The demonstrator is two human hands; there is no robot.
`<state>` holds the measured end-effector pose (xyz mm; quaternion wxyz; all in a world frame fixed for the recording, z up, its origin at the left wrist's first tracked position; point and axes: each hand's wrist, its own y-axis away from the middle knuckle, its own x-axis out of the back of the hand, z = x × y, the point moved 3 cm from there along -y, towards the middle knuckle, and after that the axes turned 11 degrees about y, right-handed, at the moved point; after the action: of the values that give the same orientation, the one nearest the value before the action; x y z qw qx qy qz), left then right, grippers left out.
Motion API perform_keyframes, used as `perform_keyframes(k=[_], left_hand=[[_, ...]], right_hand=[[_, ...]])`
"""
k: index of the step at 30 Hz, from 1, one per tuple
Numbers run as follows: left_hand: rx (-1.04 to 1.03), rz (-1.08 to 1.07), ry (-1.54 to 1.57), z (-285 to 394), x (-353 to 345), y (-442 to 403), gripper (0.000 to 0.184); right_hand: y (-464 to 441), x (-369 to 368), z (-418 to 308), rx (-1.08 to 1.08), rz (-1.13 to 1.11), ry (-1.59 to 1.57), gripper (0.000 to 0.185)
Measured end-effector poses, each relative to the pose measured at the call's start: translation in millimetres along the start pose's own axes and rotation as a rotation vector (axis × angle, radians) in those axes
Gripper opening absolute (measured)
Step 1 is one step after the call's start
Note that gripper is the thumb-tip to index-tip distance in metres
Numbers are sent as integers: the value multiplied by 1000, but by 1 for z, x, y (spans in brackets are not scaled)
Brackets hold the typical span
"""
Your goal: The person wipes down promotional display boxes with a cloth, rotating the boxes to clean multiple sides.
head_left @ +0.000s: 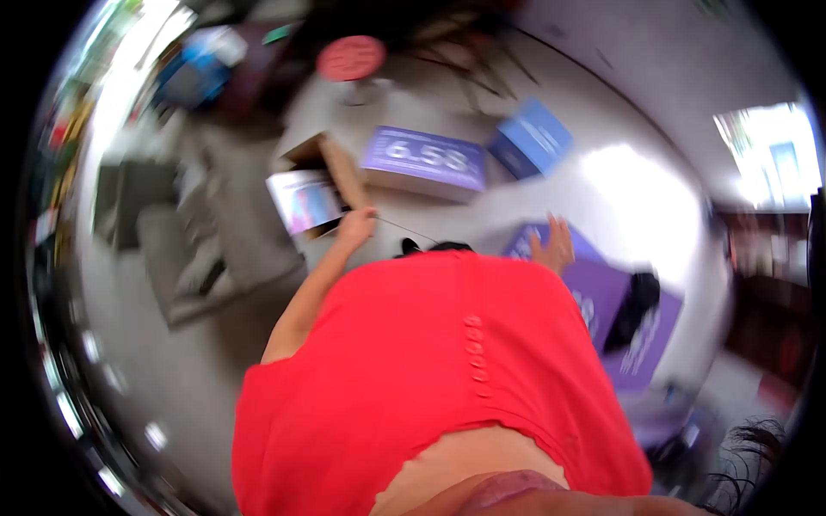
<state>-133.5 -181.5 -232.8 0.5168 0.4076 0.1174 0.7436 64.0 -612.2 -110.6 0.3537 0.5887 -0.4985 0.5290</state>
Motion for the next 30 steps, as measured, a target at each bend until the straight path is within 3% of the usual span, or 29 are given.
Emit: perform_keyframes(k=[2,4,7,10,13,18,20,23,25,26,28,30], left_hand=[[-125,-92,-70,-8,-21,-23,53],[-147,-185,209,-17,-43,-40,53],[-306,-214,35,18,-68,-48,49],[-154,-357,-41,98,-96,-37,46],[-251,-412,-105,159,-146,-34,42],[-375,-624,-162,277,-234,18,44],[-469,-707,-200,319,-272,43,43],[-596,-856,-204,361,-329,60,44],[-829,-869,-203,390,-370,58,49],[-838,-901,-223,406,-389,64,49],[-1098,-822,-259,443,-422,76,57],[-1139,-865,-275,464,-458,75,61]], right_hand=[[5,47,7,-96,33,47,61],[22,82,40,-143,198,158,64],[53,122,118,-349,333,363,73],[91,140,188,-595,312,447,79],[123,124,247,-871,200,284,92],[93,103,257,-782,236,108,97],[79,87,259,-838,230,218,95],[70,79,267,-874,342,256,76],[69,90,270,-863,359,257,60],[73,96,277,-901,362,264,60],[77,103,287,-813,367,95,56],[88,119,290,-831,499,9,49]])
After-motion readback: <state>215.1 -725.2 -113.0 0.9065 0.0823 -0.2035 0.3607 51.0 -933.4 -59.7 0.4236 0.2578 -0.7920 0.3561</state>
